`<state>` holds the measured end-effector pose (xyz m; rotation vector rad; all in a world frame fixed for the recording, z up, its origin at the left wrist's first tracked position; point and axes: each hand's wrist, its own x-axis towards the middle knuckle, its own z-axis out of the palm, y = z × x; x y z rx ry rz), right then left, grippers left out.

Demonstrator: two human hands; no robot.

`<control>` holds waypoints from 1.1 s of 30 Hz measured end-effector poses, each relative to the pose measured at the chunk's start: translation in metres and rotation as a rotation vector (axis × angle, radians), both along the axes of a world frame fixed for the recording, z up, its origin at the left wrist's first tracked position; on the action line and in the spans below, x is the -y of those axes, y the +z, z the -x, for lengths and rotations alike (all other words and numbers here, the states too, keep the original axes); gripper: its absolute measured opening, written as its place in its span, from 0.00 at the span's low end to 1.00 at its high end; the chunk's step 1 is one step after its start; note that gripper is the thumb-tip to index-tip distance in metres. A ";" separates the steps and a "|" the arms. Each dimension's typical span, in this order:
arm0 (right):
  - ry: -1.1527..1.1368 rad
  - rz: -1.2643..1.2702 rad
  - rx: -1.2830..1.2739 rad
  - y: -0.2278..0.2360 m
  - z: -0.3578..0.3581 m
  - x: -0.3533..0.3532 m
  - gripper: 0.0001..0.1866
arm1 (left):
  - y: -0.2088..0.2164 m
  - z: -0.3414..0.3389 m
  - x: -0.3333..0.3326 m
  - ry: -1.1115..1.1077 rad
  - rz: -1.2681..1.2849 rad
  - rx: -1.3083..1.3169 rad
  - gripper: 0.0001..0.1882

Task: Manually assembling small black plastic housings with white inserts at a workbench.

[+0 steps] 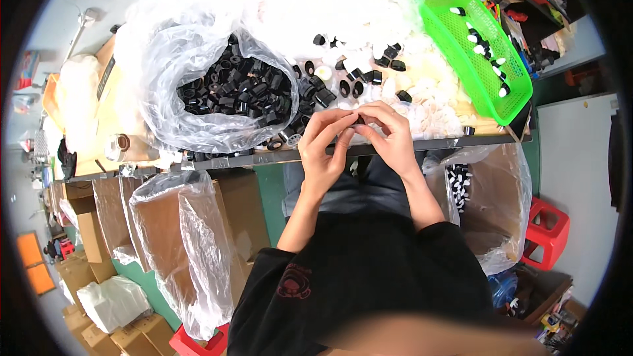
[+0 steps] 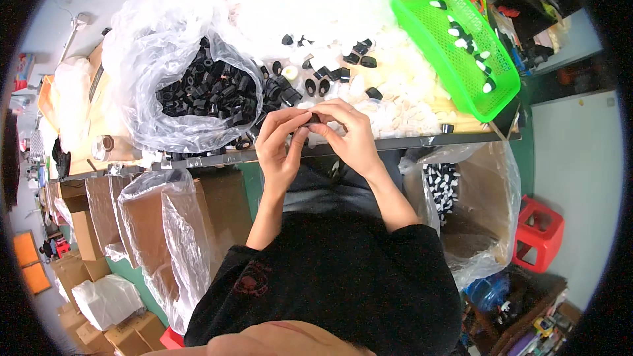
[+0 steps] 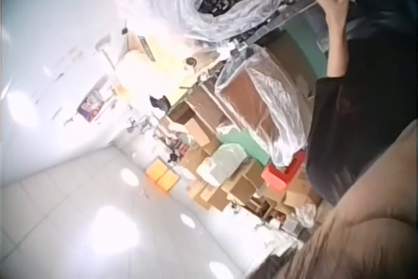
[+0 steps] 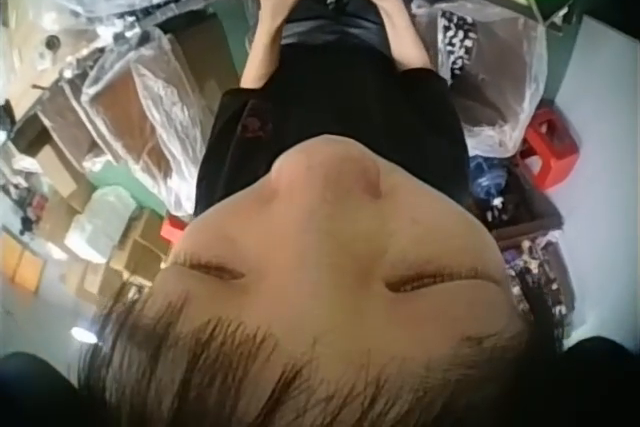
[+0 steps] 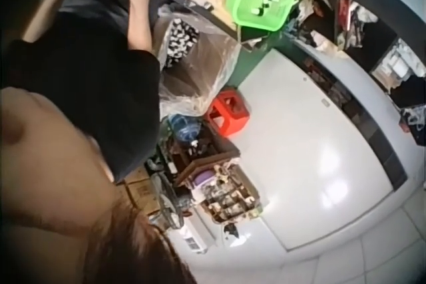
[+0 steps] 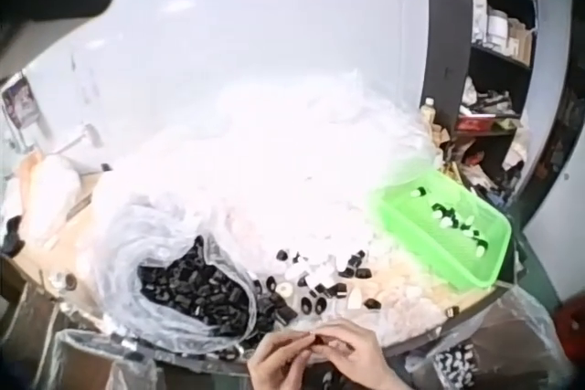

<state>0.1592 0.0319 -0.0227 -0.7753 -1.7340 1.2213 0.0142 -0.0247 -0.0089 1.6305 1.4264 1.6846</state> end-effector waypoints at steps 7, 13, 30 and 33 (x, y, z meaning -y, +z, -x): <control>-0.116 -0.004 -0.161 0.010 0.011 0.016 0.14 | 0.004 -0.008 0.002 0.090 -0.004 0.046 0.10; -0.462 -0.469 0.213 0.006 -0.013 -0.001 0.11 | 0.001 0.027 -0.022 0.077 0.123 -0.278 0.11; -0.563 -0.312 0.515 -0.019 -0.049 -0.061 0.17 | -0.016 0.129 -0.035 0.677 0.109 -0.762 0.13; -0.531 -0.280 0.552 -0.027 -0.030 -0.057 0.18 | -0.011 0.125 -0.033 0.626 0.122 -0.369 0.13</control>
